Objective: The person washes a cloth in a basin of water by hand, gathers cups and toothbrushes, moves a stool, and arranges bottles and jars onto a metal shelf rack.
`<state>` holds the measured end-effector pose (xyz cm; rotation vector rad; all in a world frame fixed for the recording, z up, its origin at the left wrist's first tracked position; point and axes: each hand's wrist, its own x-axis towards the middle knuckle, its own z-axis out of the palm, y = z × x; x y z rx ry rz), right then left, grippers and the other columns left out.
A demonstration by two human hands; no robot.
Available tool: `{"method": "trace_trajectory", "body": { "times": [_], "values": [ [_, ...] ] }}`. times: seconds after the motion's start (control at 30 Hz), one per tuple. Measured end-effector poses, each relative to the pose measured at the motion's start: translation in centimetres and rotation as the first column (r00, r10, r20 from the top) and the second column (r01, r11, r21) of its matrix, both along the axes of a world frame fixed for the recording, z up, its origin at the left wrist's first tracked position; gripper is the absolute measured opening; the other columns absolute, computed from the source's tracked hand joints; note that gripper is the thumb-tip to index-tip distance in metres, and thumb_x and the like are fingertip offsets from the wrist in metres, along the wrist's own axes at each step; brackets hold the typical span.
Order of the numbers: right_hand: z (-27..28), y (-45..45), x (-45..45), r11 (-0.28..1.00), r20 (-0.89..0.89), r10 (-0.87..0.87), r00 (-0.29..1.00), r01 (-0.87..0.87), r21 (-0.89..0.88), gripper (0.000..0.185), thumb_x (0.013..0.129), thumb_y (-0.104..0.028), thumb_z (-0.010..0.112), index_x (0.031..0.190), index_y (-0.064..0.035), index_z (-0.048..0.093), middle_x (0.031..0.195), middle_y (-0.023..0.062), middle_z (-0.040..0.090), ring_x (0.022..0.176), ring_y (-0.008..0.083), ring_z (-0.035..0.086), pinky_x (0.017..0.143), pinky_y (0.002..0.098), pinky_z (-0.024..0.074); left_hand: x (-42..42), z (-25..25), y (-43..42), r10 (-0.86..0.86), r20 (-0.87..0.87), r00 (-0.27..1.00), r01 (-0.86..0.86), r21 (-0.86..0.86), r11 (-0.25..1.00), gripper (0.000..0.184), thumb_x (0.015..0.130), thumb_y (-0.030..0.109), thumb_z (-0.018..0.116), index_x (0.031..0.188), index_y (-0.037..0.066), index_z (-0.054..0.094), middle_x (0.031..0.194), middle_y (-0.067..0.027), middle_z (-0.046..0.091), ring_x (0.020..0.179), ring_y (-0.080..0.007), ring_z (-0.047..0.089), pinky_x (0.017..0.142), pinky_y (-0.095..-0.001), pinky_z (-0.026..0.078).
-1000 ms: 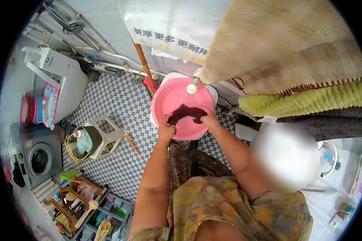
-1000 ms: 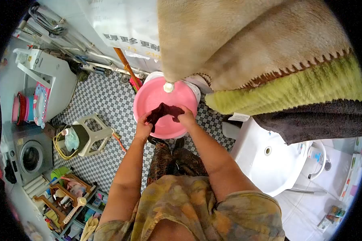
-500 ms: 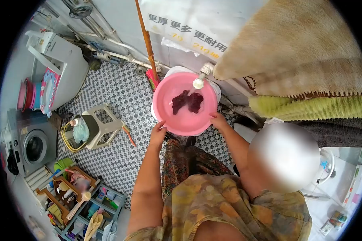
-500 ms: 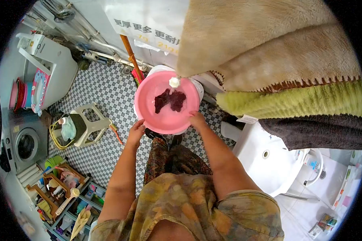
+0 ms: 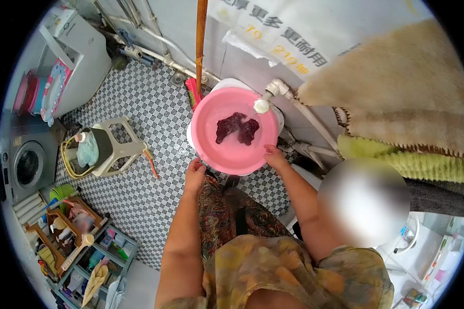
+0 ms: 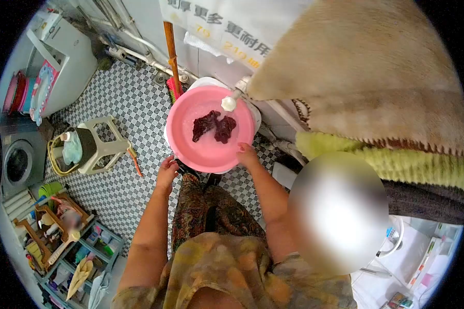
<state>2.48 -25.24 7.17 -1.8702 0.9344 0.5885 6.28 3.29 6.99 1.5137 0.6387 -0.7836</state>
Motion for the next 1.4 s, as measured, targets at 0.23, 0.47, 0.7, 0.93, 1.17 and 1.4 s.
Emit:
{"method": "trace_trajectory", "body": {
  "times": [0.23, 0.47, 0.7, 0.93, 1.17, 1.4],
  "values": [
    [-7.4, 0.8, 3.4, 0.984, -0.014, 0.176, 0.984, -0.176, -0.029, 0.055, 0.07, -0.015, 0.057, 0.122, -0.0089, 0.04, 0.112, 0.0141, 0.049, 0.103, 0.0239, 0.048, 0.085, 0.0305, 0.0387, -1.3, -0.5, -2.6, 0.04, 0.119, 0.992, -0.03, -0.086, 0.996, 0.051, 0.073, -0.001, 0.052, 0.122, 0.005, 0.039, 0.105, -0.0129, 0.046, 0.074, -0.013, 0.053, 0.059, -0.023, 0.044],
    [-12.6, 2.3, 7.8, 0.935, 0.057, 0.244, 0.968, -0.219, -0.28, 0.069, 0.069, -0.025, 0.06, 0.127, -0.0064, 0.027, 0.119, 0.0285, 0.036, 0.11, 0.0402, 0.037, 0.091, 0.0405, 0.0335, -1.4, -1.9, -1.8, -0.057, 0.24, 0.969, 0.074, -0.062, 0.995, 0.051, 0.077, -0.005, 0.046, 0.125, 0.008, 0.036, 0.073, -0.0028, 0.048, 0.067, -0.0096, 0.049, 0.061, -0.022, 0.044],
    [-14.3, 5.0, 7.7, 0.825, -0.127, 0.169, 0.977, -0.211, -0.525, 0.078, 0.065, -0.028, 0.064, 0.13, -0.0078, 0.025, 0.119, 0.0242, 0.037, 0.111, 0.0362, 0.037, 0.093, 0.0393, 0.0321, -0.2, -0.9, -3.9, 0.02, 0.025, 0.999, -0.01, -0.354, 0.935, 0.055, 0.078, -0.003, 0.044, 0.129, 0.007, 0.025, 0.083, -0.0071, 0.052, 0.069, -0.0112, 0.051, 0.065, -0.0233, 0.046],
    [-6.4, 1.1, 5.9, 0.534, -0.299, -0.605, 0.738, 0.655, 0.535, 0.037, 0.07, -0.02, 0.052, 0.103, -0.0052, 0.052, 0.089, 0.0106, 0.057, 0.075, 0.0224, 0.056, 0.053, 0.0334, 0.0471, 2.5, -6.4, -6.7, -0.14, 0.101, 0.985, 0.16, -0.229, 0.96, 0.054, 0.081, 0.002, 0.045, 0.13, 0.01, 0.024, 0.106, -0.0121, 0.043, 0.088, -0.016, 0.051, 0.073, -0.027, 0.045],
    [-0.2, 0.4, 3.7, 0.192, -0.476, -0.527, 0.704, 0.645, 0.74, 0.045, 0.069, -0.018, 0.044, 0.11, 0.0001, 0.047, 0.102, 0.0144, 0.055, 0.088, 0.0265, 0.055, 0.067, 0.0361, 0.0476, 7.1, -7.7, -11.4, 0.188, -0.301, 0.935, -0.28, -0.303, 0.911, 0.055, 0.086, 0.031, 0.046, 0.131, 0.013, 0.022, 0.111, -0.0122, 0.039, 0.094, -0.019, 0.047, 0.075, -0.0327, 0.045],
    [1.7, 0.1, 3.8, 0.051, -0.485, -0.544, 0.685, 0.604, 0.795, 0.039, 0.076, -0.023, 0.049, 0.106, 0.0024, 0.05, 0.102, 0.0135, 0.056, 0.094, 0.0247, 0.055, 0.08, 0.0361, 0.0449, 10.2, -8.4, -11.2, 0.214, -0.561, 0.8, -0.543, -0.523, 0.657, 0.042, 0.079, 0.04, 0.055, 0.103, 0.006, 0.053, 0.091, -0.0096, 0.058, 0.085, -0.021, 0.054, 0.077, -0.0354, 0.044]
  ]
}}
